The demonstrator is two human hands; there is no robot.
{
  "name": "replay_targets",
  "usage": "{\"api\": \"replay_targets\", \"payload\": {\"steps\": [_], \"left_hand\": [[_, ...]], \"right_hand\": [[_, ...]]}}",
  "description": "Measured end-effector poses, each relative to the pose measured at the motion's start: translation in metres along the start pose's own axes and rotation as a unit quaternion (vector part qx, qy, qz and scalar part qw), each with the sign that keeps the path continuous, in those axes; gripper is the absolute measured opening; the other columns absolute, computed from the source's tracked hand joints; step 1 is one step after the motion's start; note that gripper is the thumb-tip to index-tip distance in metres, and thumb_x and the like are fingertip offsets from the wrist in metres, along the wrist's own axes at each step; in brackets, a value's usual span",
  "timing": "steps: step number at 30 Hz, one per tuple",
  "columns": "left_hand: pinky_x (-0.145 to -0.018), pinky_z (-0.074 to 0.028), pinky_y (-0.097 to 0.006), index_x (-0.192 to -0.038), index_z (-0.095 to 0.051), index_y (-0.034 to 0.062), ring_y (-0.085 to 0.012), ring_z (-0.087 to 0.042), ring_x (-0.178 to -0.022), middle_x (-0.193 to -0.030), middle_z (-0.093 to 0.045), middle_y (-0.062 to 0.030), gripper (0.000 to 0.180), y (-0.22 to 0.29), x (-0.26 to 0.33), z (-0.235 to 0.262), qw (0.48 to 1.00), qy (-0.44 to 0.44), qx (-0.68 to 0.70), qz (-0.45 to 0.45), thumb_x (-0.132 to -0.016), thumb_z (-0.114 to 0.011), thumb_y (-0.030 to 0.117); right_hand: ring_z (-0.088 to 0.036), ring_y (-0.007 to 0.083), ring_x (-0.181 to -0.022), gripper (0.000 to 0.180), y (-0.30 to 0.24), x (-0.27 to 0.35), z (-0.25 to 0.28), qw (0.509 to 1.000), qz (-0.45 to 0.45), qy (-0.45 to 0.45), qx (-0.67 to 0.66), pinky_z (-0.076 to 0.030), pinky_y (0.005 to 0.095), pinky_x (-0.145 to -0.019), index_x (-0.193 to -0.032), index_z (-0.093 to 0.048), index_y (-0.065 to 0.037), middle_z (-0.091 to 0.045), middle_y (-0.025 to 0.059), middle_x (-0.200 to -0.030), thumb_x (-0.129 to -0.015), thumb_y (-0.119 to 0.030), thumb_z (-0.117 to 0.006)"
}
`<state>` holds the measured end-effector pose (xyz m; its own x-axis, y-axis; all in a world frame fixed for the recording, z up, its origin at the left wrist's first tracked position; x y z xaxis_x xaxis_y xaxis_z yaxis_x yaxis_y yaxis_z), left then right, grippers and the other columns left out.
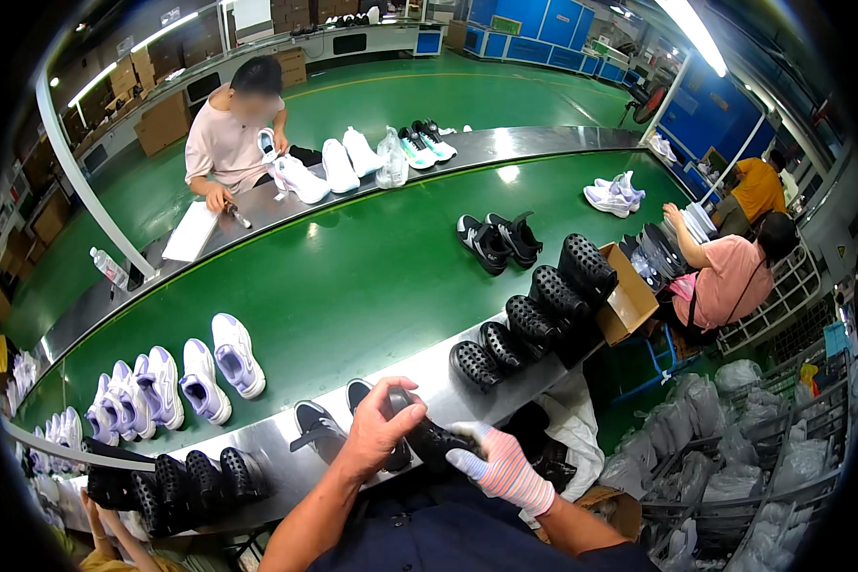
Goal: The person cleans various pairs of sneakers on an assembly line by hand using a small brush, focusing on the soles and white upper portions of the footwear.
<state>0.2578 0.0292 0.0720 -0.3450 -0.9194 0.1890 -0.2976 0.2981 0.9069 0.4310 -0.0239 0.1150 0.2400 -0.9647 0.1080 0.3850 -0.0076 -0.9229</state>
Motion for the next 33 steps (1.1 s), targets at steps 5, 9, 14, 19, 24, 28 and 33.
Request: {"api": "replay_targets", "payload": {"steps": [5, 9, 14, 19, 24, 28, 33], "left_hand": [[-0.076, -0.051, -0.025, -0.125, -0.049, 0.0044, -0.0148, -0.066, -0.089, -0.111, -0.068, -0.0118, 0.040, -0.007, 0.010, 0.007, 0.995, 0.009, -0.071, 0.067, -0.095, -0.068, 0.022], [-0.090, -0.051, -0.036, -0.137, -0.044, 0.0037, -0.0228, -0.064, -0.101, -0.116, -0.067, -0.0134, 0.054, -0.018, 0.002, 0.027, 0.985, 0.013, -0.169, 0.005, -0.096, -0.067, 0.031], [-0.088, -0.050, -0.045, -0.120, -0.060, 0.0020, -0.0373, -0.062, -0.096, -0.101, -0.067, -0.0181, 0.054, -0.013, 0.008, 0.061, 0.687, 0.102, -0.719, -0.025, -0.080, -0.076, 0.036], [-0.080, -0.049, -0.044, -0.084, -0.070, 0.0013, -0.0343, -0.062, -0.088, -0.087, -0.068, -0.0179, 0.015, -0.075, -0.024, 0.064, 0.671, -0.064, -0.735, -0.073, -0.075, -0.062, 0.010], [-0.084, -0.048, -0.043, -0.082, -0.068, -0.0007, -0.0355, -0.059, -0.093, -0.091, -0.067, -0.0187, 0.011, -0.074, -0.043, 0.047, 0.705, -0.028, -0.695, -0.141, -0.074, -0.063, 0.004], [-0.096, -0.046, -0.044, -0.124, -0.054, -0.0028, -0.0406, -0.057, -0.107, -0.105, -0.064, -0.0242, 0.055, -0.075, -0.019, 0.066, 0.807, 0.124, -0.571, -0.089, -0.074, -0.072, 0.010], [-0.099, -0.048, -0.047, -0.154, -0.019, -0.0007, -0.0469, -0.059, -0.111, -0.111, -0.063, -0.0312, 0.104, -0.106, 0.000, 0.073, 0.871, 0.187, -0.449, 0.074, -0.071, -0.080, 0.013]], "right_hand": [[-0.067, 0.0396, -0.082, 0.043, 0.012, -0.001, -0.019, 0.998, -0.054, -0.019, 0.027, -0.052, 0.0403, -0.072, -0.105, -0.066, 0.001, -0.068, 0.0222, -0.084, -0.091, -0.040, -0.070], [-0.065, 0.0414, -0.077, 0.040, 0.023, -0.002, -0.032, 0.990, -0.052, -0.050, 0.124, -0.051, 0.0420, -0.068, -0.086, -0.063, 0.001, -0.065, 0.0234, -0.076, -0.090, -0.038, -0.071], [-0.065, 0.0449, -0.090, 0.053, 0.072, -0.022, -0.067, 0.934, -0.073, -0.225, 0.269, -0.051, 0.0497, -0.081, -0.087, -0.067, 0.000, -0.067, 0.0268, -0.087, -0.089, -0.052, -0.062], [-0.068, 0.0404, -0.093, 0.039, 0.058, -0.055, -0.100, 0.901, -0.091, -0.209, 0.370, -0.054, 0.0466, -0.084, -0.089, -0.069, -0.001, -0.071, 0.0234, -0.095, -0.090, -0.040, -0.062], [-0.068, 0.0399, -0.092, 0.030, 0.106, -0.084, -0.129, 0.922, -0.093, -0.074, 0.368, -0.054, 0.0483, -0.082, -0.094, -0.070, -0.003, -0.070, 0.0231, -0.092, -0.087, -0.032, -0.066], [-0.066, 0.0396, -0.094, 0.036, 0.114, -0.074, -0.115, 0.932, -0.057, -0.031, 0.356, -0.053, 0.0492, -0.083, -0.109, -0.064, -0.002, -0.067, 0.0218, -0.094, -0.087, -0.031, -0.068], [-0.064, 0.0424, -0.096, 0.041, 0.142, -0.087, -0.108, 0.959, -0.094, -0.004, 0.269, -0.053, 0.0475, -0.086, -0.104, -0.066, 0.000, -0.067, 0.0237, -0.098, -0.083, -0.035, -0.072]]}}
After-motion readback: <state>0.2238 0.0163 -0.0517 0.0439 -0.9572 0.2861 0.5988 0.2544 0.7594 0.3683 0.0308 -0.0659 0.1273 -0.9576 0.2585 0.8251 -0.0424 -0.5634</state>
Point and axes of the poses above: each hand's wrist, its own x-axis away from the middle knuckle, its own z-axis out of the back of the hand, y = z × x, the point moved 7 cm from there along -x, towards the middle knuckle
